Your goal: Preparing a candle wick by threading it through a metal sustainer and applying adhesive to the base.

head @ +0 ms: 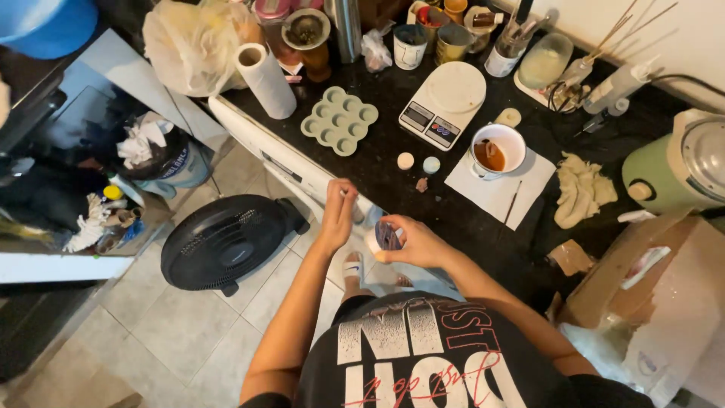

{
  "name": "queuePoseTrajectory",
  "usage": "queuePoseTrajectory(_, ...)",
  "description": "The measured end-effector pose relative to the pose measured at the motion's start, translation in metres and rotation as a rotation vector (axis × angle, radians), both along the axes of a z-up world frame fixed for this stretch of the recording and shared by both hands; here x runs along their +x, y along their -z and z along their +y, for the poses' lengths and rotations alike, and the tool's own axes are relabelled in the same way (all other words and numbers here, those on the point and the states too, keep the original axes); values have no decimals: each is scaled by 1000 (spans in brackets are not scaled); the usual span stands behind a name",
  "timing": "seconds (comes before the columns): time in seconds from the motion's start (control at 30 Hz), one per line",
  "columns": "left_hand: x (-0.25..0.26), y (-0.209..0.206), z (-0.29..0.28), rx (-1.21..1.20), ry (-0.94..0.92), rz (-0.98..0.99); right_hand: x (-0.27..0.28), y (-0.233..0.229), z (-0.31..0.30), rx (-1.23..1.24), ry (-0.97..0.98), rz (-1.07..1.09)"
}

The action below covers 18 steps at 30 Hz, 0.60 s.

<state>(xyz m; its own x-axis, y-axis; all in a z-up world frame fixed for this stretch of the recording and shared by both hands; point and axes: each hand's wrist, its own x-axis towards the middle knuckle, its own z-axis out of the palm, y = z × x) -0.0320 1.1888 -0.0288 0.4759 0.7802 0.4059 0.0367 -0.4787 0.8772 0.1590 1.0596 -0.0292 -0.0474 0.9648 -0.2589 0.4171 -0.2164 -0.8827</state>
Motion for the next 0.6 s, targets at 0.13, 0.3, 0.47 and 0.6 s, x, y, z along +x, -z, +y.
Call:
queuePoseTrajectory(0.13, 54, 8, 76, 112, 106, 28, -11, 0, 21, -38, 72, -51)
queuePoseTrajectory(0.3, 118, 39, 152, 221, 214, 63, -23, 1, 38, -117, 219, -64)
queuePoseTrajectory(0.47, 136, 72, 181, 245, 302, 58, -28, 2, 39, -91, 405, 11)
queuePoseTrajectory(0.6, 134, 78, 187, 238, 364, 62, -28, 36, 42, 1, 565, 275)
